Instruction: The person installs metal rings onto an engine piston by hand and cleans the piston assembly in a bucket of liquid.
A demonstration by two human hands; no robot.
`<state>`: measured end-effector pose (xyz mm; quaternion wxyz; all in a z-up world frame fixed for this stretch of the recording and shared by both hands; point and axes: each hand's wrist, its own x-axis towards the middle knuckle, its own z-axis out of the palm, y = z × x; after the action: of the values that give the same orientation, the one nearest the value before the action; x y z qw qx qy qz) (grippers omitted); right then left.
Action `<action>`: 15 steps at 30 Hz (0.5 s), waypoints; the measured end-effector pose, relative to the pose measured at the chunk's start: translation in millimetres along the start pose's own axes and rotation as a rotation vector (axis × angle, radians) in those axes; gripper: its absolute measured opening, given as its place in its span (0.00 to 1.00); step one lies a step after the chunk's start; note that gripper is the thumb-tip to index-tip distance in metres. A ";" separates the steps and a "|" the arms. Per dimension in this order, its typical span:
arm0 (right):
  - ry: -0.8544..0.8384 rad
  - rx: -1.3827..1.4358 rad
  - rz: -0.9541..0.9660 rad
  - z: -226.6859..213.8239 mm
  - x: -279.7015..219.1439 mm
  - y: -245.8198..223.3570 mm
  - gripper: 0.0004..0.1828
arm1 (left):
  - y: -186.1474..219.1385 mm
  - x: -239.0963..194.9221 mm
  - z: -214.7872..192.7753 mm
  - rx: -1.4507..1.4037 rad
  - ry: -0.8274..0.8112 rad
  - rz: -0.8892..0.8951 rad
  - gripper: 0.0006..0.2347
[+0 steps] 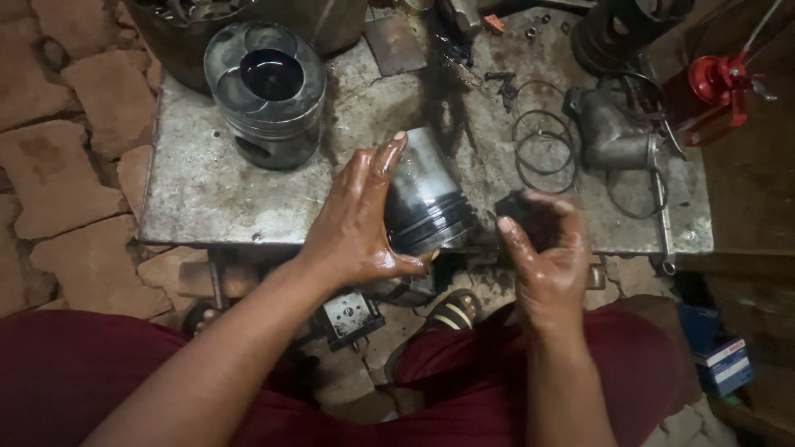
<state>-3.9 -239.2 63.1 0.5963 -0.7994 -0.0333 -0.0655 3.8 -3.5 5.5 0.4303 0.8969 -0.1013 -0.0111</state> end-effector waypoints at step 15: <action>-0.177 -0.518 -0.248 15.5 1.2 -23.8 0.12 | -1.9 -4.0 -1.6 -0.005 0.080 0.094 0.62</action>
<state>-4.8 -217.6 81.6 0.3549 -0.9172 -0.1649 -0.0742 0.4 -0.4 4.8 0.4364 0.8898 -0.1259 0.0447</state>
